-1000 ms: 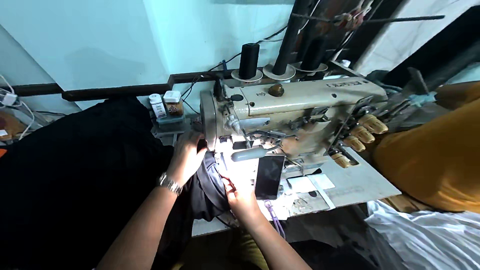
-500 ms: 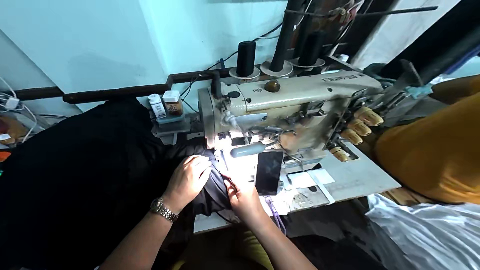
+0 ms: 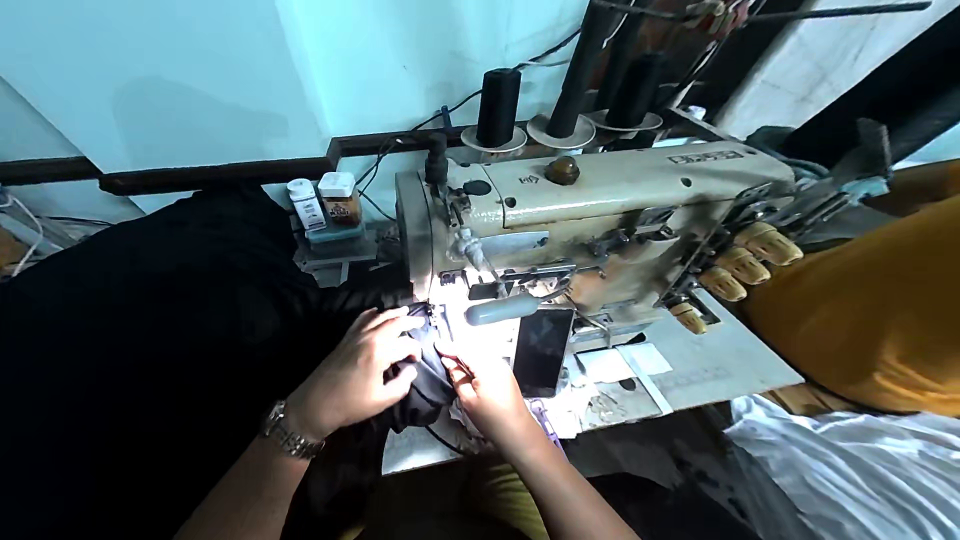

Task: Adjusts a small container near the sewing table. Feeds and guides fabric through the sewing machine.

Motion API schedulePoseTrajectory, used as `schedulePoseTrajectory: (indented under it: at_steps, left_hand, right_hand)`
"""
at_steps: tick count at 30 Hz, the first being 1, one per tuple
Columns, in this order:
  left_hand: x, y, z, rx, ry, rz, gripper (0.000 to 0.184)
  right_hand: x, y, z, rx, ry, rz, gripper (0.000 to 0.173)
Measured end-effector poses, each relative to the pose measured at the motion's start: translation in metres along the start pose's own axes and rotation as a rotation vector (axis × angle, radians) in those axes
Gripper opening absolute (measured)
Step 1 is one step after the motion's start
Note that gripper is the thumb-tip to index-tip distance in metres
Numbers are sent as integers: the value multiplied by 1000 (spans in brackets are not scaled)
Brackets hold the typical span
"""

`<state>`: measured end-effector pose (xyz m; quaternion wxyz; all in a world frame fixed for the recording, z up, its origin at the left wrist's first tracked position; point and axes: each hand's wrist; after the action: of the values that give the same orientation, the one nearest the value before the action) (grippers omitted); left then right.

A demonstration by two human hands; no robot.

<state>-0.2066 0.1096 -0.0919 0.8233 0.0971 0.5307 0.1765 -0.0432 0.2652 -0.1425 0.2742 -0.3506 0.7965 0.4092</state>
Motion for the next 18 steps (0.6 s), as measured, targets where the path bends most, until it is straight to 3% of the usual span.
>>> schedulePoseTrajectory:
  at_steps: [2, 6, 8, 11, 14, 16, 18]
  left_hand:
    - [-5, -8, 11, -35, 118, -93, 23]
    - [-5, -16, 35, 49, 187, -15, 23]
    - [2, -17, 45, 57, 192, -17, 21]
    - [12, -13, 39, -28, 266, -49, 35]
    - [5, -13, 41, -34, 302, -2, 13]
    - [-8, -25, 66, 69, 111, 3, 13]
    - [-19, -36, 96, 247, -286, -70, 17]
  right_hand:
    - [-9, 2, -3, 16, -5, -101, 30]
    - [-35, 15, -5, -7, -88, -387, 41]
    - [-40, 18, 0, -54, -93, -429, 42]
    - [-46, 21, -1, -53, -86, -495, 44]
    - [-54, 27, -6, -43, -152, -584, 47]
    - [-57, 28, -5, -60, -195, -585, 46]
    - [-45, 22, 6, -183, -179, -335, 35]
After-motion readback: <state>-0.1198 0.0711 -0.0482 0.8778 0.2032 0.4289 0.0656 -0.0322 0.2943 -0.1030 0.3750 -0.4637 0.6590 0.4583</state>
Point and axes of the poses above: each hand's wrist, its own y-axis towards the middle knuckle, its own x-axis out of the palm, z = x × y, and after that the axes turned 11 degrees about -y, right-handed
